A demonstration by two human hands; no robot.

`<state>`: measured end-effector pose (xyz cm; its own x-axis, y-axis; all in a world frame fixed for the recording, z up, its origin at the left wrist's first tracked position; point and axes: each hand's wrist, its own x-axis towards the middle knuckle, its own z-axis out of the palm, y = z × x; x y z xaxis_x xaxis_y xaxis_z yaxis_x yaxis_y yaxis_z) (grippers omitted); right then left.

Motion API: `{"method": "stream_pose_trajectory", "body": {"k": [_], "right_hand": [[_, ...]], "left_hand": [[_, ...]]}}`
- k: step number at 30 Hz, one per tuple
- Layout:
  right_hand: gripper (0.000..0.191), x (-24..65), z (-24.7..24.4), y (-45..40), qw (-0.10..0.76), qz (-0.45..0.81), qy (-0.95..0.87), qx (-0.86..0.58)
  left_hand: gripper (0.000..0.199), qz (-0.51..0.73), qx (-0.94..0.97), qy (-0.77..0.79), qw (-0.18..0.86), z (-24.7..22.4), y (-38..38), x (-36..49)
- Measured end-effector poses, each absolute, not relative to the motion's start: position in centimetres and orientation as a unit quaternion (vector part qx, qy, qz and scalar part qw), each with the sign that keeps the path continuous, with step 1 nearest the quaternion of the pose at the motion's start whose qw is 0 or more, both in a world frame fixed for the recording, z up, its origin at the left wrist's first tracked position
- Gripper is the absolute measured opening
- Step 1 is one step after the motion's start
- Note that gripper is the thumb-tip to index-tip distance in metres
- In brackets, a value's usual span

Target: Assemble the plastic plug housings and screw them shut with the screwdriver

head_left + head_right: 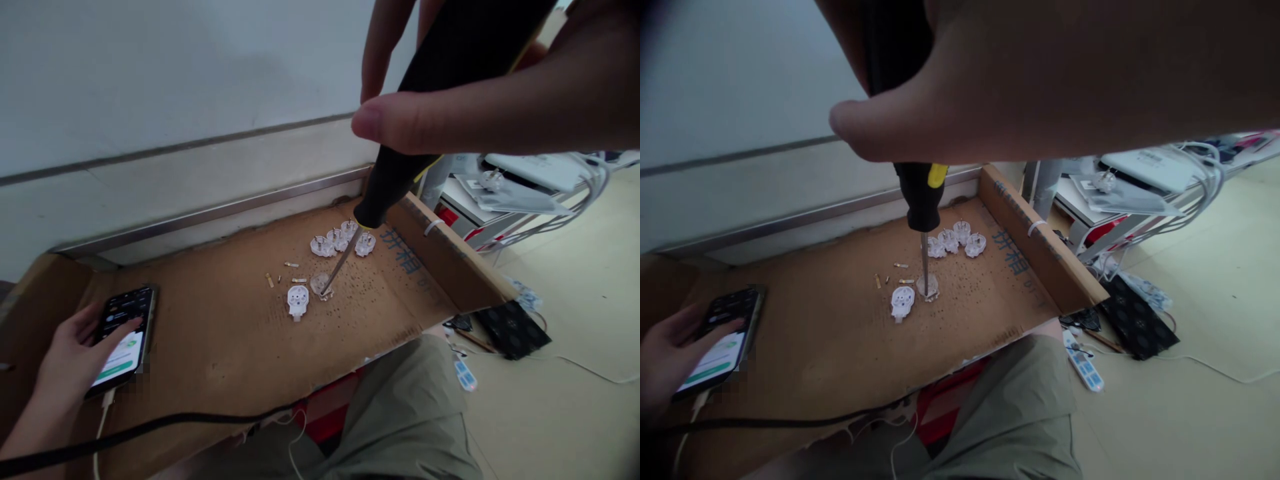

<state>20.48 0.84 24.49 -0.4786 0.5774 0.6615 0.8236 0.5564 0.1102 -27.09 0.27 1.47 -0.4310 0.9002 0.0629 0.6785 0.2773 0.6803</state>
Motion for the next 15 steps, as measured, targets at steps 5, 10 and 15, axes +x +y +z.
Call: {"method": "stream_pose_trajectory", "body": {"k": [5, 10, 15], "right_hand": [[0.089, 21.3, 25.1, 1.4, 0.244, -0.212, -0.855, -0.405], [0.077, 22.3, 25.4, 1.4, 0.233, -0.201, -0.869, -0.388], [0.083, 22.7, 25.5, 1.2, 0.242, -0.171, -0.87, -0.395]], "left_hand": [[0.055, 0.361, 0.372, 0.844, 0.137, 1.8, 1.6, -26.3], [0.049, 0.408, 0.349, 0.834, 0.126, 0.7, 1.3, -28.3], [0.048, 0.397, 0.427, 0.8, 0.141, 0.1, -1.6, -28.9]]}}
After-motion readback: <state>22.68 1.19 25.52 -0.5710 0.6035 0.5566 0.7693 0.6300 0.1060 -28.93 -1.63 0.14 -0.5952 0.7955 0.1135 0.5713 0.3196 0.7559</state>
